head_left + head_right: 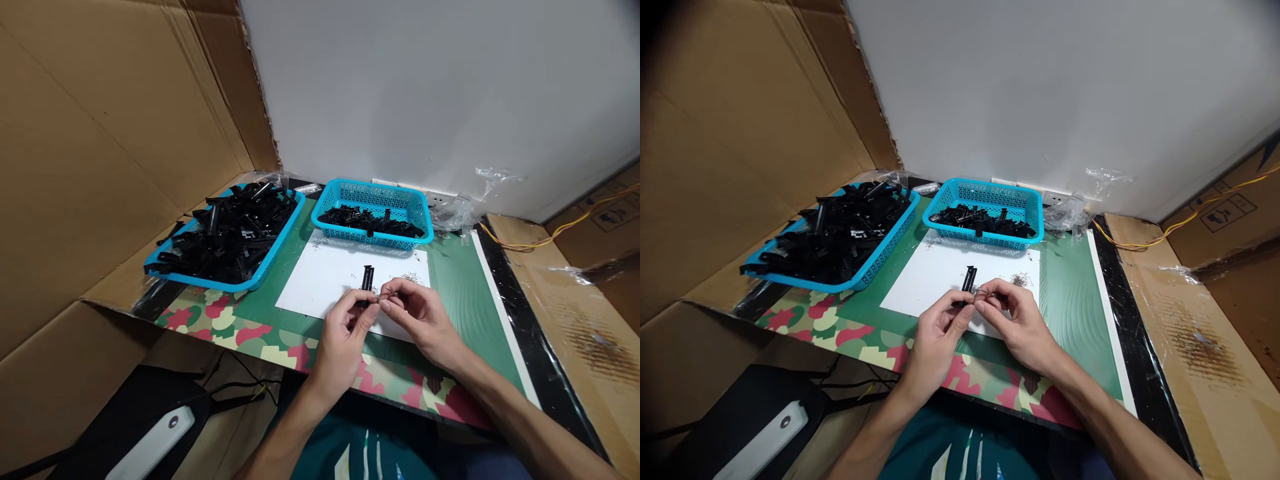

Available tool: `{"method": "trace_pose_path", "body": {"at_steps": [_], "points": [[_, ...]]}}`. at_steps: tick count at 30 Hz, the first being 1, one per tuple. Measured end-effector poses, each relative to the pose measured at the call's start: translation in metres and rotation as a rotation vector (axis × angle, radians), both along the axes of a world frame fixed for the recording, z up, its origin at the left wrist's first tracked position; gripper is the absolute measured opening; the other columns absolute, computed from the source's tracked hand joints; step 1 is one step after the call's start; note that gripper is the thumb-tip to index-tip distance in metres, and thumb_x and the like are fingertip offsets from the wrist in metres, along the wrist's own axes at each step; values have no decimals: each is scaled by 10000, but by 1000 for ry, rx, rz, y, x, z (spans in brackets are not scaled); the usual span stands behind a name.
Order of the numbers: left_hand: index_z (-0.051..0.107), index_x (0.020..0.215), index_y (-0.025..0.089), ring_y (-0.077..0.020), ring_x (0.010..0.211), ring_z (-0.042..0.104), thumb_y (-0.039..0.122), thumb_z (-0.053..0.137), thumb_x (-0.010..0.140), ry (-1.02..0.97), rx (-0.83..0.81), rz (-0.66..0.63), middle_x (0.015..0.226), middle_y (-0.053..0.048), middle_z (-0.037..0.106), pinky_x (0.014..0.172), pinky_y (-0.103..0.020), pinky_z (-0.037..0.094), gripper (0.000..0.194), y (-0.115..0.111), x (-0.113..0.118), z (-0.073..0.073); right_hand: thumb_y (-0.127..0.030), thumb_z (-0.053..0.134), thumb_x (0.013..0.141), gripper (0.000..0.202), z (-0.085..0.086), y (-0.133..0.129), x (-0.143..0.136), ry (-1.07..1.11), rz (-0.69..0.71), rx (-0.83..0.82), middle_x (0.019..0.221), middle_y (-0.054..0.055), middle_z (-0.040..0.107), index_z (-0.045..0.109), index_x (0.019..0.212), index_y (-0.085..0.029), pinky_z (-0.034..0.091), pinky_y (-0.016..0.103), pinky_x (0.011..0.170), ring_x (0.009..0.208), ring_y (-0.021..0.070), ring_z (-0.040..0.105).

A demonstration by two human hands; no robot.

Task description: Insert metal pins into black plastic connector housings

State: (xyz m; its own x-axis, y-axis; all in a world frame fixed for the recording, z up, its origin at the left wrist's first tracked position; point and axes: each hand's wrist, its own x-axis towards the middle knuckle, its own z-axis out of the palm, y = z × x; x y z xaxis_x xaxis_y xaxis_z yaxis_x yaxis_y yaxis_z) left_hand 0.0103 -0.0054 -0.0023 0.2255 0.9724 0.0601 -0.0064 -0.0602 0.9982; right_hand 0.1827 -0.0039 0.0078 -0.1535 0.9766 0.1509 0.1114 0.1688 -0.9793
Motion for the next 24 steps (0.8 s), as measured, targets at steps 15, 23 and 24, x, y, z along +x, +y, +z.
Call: {"method": "trace_pose_path", "body": {"at_steps": [15, 23, 24], "points": [[588, 1012, 202, -126, 731, 475, 454, 497, 1085, 125, 10, -113, 873, 2, 542, 630, -232, 347, 278, -2, -1, 1, -237, 618, 1037, 165, 14, 2, 21, -260, 73, 302, 891, 28, 700, 765, 1111, -233, 438, 314, 744, 809, 174, 592], [574, 1013, 201, -135, 764, 520, 424, 505, 1083, 186, 39, -95, 892, -3, 555, 657, -243, 369, 244, -2, 0, 4, -254, 736, 968, 89, 10, 5, 24, -174, 73, 214, 813, 12, 666, 800, 1013, -213, 421, 304, 709, 754, 153, 551], [576, 1025, 201, -134, 767, 528, 418, 506, 1083, 191, 48, -99, 909, -4, 558, 667, -245, 379, 235, -2, 0, 5, -260, 744, 960, 89, 9, 6, 25, -151, 71, 188, 801, 14, 664, 805, 996, -207, 420, 303, 699, 747, 154, 550]]}}
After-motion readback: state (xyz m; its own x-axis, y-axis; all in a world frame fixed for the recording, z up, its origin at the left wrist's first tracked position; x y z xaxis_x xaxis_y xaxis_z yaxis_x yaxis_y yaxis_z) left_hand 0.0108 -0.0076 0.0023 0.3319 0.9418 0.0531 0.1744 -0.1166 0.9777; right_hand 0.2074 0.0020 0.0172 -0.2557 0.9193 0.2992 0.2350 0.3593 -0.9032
